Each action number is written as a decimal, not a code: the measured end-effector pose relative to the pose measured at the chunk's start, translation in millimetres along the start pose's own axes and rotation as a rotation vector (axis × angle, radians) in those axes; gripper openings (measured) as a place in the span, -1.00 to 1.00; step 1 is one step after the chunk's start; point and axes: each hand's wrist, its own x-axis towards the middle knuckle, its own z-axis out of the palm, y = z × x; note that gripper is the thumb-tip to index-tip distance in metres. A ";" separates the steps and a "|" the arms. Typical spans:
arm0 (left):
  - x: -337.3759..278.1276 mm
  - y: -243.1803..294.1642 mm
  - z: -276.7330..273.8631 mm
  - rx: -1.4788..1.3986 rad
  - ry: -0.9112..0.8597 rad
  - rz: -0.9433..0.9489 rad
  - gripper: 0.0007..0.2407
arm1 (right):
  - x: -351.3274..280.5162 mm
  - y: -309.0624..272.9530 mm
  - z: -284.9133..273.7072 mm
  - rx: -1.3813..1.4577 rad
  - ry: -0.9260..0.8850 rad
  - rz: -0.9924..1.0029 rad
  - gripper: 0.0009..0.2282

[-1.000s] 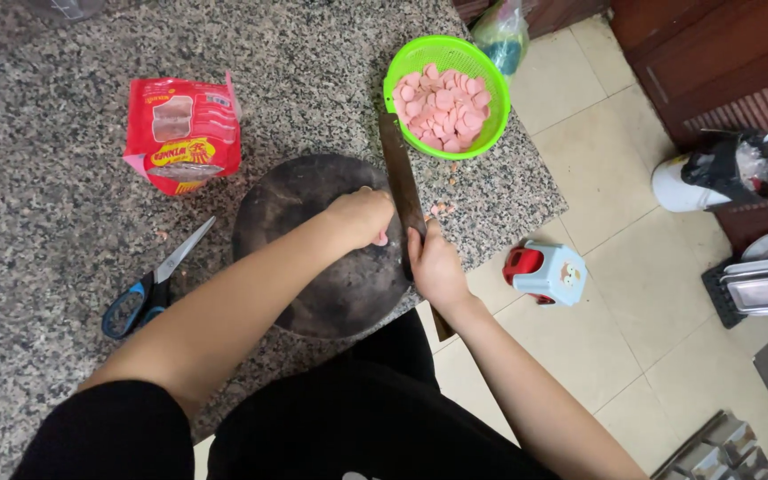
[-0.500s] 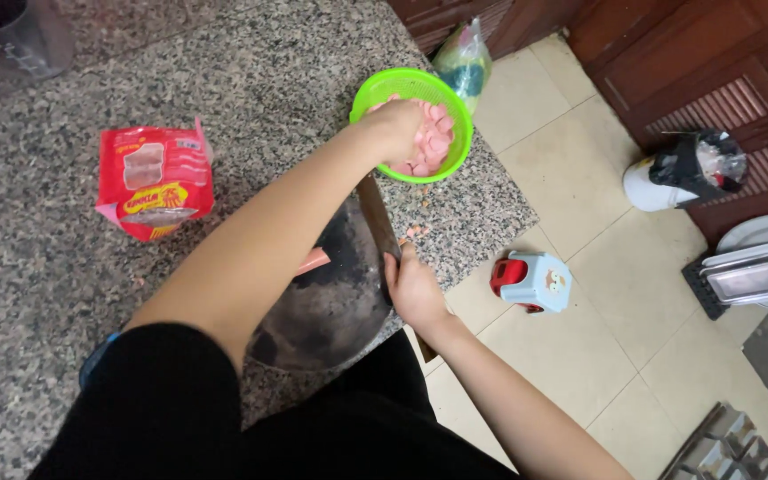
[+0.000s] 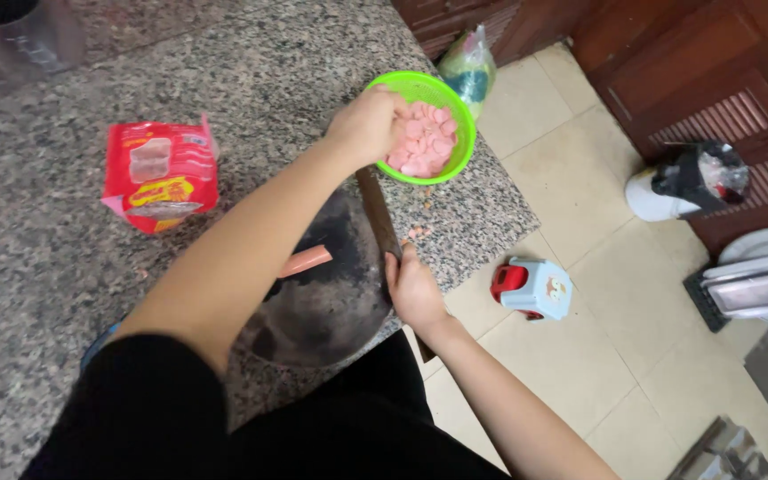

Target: Cutting sausages into thin slices on a wooden cutting board.

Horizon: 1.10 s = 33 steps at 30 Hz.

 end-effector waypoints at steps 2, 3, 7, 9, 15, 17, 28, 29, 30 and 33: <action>-38.1 -10.8 -24.6 -0.010 0.120 0.025 -0.88 | 1.2 -17.0 -15.0 -0.057 -0.098 0.087 -0.66; -58.4 -16.5 -38.5 -0.029 0.232 0.061 -0.82 | 2.1 -27.0 -21.6 -0.121 -0.187 0.183 -0.65; -183.9 -41.8 -100.3 0.019 0.317 -0.071 -0.61 | 1.4 -12.2 -11.4 -0.134 -0.202 0.148 -0.63; -251.1 -60.8 -118.5 0.040 0.351 -0.374 -0.67 | 5.4 -12.2 -12.8 -0.120 -0.197 0.146 -0.65; -395.5 -64.0 -124.1 0.444 0.035 -1.041 -0.27 | 2.8 -7.4 -9.9 -0.199 -0.184 0.139 -0.64; -407.0 -59.6 -121.0 0.496 -0.001 -1.042 -0.23 | 5.1 -2.0 -5.2 -0.192 -0.186 0.135 -0.63; -437.8 -110.9 -117.7 0.446 -0.012 -1.154 -0.51 | -36.7 -47.9 -37.4 0.143 -0.082 0.114 -0.79; -434.8 -102.2 -124.4 0.460 -0.003 -1.114 -0.55 | -40.5 -43.5 -34.0 0.246 0.031 0.053 -0.85; -430.7 -93.4 -129.7 0.471 0.006 -1.073 -0.59 | -44.3 -38.3 -31.6 0.348 0.147 -0.008 -0.90; -392.7 -37.6 -165.8 0.252 -0.003 -1.090 -0.56 | -45.5 -17.7 -22.2 0.402 0.144 -0.064 -0.84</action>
